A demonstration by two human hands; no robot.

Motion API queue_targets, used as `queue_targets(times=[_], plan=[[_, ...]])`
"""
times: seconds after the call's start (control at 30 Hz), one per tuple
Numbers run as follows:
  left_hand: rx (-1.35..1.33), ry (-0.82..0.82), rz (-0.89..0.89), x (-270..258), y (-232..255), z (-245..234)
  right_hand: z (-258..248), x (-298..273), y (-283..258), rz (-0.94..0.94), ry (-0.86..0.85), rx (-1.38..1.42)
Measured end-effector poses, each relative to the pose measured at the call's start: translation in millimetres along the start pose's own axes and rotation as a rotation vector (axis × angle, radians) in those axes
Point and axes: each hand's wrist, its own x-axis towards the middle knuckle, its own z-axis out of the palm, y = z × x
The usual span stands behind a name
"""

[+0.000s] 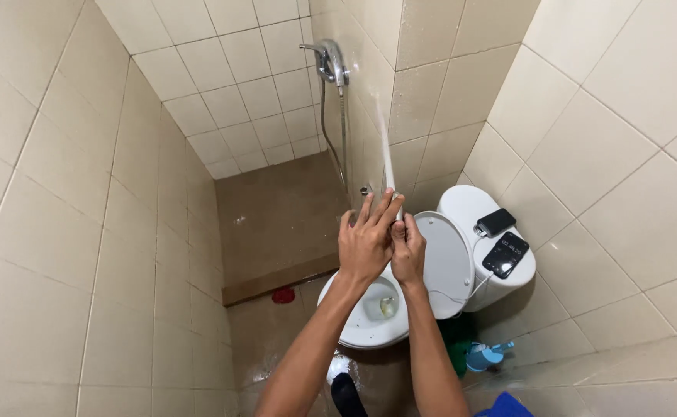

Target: The person is adjusting and repairing a handheld bidet sprayer head while the water is running.

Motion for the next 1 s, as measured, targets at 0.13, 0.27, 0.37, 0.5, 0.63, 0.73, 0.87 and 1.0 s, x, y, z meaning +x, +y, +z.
queue_targets(times=[0.13, 0.27, 0.37, 0.5, 0.63, 0.73, 0.87, 1.0], plan=[[-0.015, 0.034, 0.030, 18.4, -8.8, -2.5, 5.6, 20.4, 17.4, 0.008, 0.026, -0.005], [-0.009, 0.038, 0.040, 24.9, -19.7, 0.9, 15.6, 28.6, 10.6, -0.002, 0.016, 0.023], [0.023, 0.051, 0.062, 30.0, -28.0, 4.0, 21.8, 34.2, 14.2, -0.035, 0.025, 0.038], [0.094, 0.081, 0.084, 42.2, -32.4, 0.3, 27.1, 47.1, 4.5, -0.142, 0.003, 0.082], [0.128, 0.119, 0.090, 55.4, -38.6, 7.2, 31.2, 62.2, -2.8, -0.193, -0.040, 0.138], [0.144, 0.135, 0.085, 64.4, -42.7, 15.3, 30.4, 76.9, 9.8, -0.141, -0.039, 0.132], [0.152, 0.155, 0.079, 79.6, -40.4, 21.4, 29.0, 95.8, 6.2, -0.119, -0.054, 0.158], [0.164, 0.178, 0.054, 103.0, -39.4, 32.6, 24.5, 129.3, 20.3, -0.251, -0.105, 0.198]])
